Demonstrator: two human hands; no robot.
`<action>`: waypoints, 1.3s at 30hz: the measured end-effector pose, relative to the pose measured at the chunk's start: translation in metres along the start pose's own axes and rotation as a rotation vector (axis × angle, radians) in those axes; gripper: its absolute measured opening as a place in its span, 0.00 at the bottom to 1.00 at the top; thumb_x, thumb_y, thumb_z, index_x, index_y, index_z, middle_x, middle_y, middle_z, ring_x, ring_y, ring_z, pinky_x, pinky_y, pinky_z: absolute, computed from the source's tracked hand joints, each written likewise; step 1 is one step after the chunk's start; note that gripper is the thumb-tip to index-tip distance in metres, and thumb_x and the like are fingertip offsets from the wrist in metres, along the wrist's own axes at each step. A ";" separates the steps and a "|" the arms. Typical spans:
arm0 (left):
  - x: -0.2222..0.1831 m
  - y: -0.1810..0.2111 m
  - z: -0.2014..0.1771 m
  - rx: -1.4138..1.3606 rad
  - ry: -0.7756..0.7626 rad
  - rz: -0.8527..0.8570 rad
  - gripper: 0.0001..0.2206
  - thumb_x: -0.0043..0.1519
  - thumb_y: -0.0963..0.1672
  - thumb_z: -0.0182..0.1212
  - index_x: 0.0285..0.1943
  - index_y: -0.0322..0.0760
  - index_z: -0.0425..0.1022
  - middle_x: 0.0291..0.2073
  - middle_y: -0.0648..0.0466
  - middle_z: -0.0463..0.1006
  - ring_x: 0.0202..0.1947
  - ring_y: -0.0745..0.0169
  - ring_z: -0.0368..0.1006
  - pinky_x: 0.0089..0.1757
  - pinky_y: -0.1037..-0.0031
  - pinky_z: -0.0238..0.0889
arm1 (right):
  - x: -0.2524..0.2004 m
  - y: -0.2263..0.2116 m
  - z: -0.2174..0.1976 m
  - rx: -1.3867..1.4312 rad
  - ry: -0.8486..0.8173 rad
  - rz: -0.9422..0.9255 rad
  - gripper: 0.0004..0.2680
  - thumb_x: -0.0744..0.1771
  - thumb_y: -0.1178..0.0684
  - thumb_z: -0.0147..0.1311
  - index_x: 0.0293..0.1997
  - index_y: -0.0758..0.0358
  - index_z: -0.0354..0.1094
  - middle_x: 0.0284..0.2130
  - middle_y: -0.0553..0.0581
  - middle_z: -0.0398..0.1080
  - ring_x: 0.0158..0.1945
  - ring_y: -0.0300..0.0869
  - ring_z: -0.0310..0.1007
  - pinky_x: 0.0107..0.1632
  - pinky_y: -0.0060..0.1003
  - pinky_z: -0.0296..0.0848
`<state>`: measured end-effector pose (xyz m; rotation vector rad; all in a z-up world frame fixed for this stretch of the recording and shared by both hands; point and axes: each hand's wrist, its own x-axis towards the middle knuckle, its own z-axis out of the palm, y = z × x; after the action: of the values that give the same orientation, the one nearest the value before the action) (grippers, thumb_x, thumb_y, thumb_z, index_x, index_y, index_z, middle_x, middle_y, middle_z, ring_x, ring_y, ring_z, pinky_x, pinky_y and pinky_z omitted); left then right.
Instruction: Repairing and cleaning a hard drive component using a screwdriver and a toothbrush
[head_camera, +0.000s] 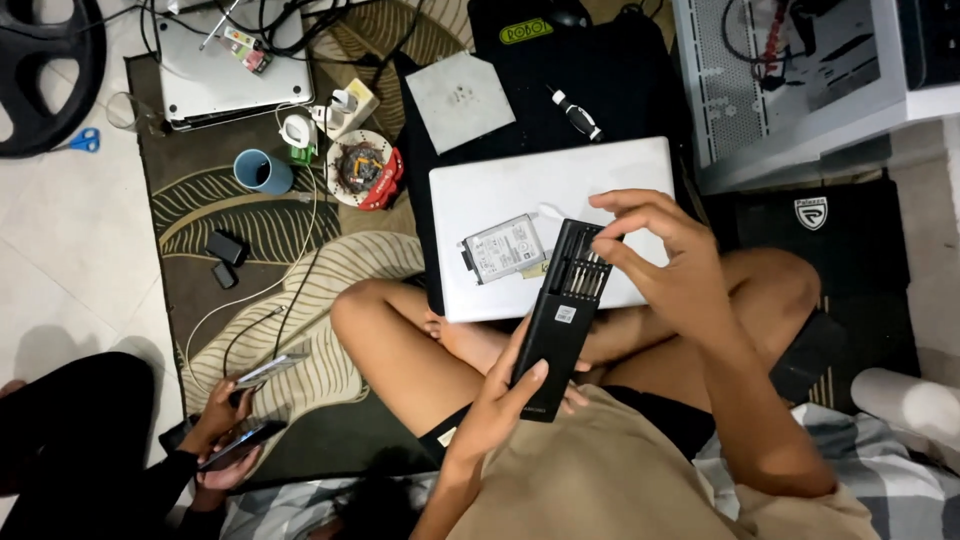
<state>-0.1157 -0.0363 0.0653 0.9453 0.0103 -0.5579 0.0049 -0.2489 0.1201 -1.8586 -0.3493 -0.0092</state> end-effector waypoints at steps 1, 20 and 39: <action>0.000 0.000 0.001 -0.001 0.003 -0.001 0.30 0.72 0.43 0.45 0.82 0.33 0.38 0.54 0.32 0.76 0.39 0.51 0.79 0.37 0.72 0.73 | 0.001 -0.002 0.001 0.002 -0.002 0.002 0.04 0.65 0.66 0.59 0.39 0.67 0.70 0.57 0.60 0.70 0.61 0.46 0.70 0.63 0.38 0.68; -0.008 -0.001 -0.005 -0.088 -0.035 0.009 0.31 0.72 0.43 0.45 0.83 0.33 0.36 0.55 0.31 0.74 0.39 0.46 0.79 0.36 0.72 0.72 | -0.020 0.002 0.006 0.058 0.176 0.035 0.07 0.71 0.63 0.50 0.54 0.70 0.61 0.47 0.62 0.70 0.48 0.43 0.71 0.56 0.35 0.71; -0.009 0.003 -0.002 -0.068 -0.003 0.016 0.30 0.72 0.43 0.46 0.82 0.31 0.39 0.53 0.32 0.75 0.38 0.49 0.79 0.37 0.71 0.72 | -0.022 -0.026 0.015 -0.432 0.123 -0.259 0.13 0.63 0.66 0.67 0.50 0.73 0.70 0.49 0.65 0.70 0.49 0.52 0.74 0.54 0.42 0.75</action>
<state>-0.1214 -0.0298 0.0685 0.8776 0.0191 -0.5411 -0.0246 -0.2332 0.1362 -2.2118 -0.5310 -0.4022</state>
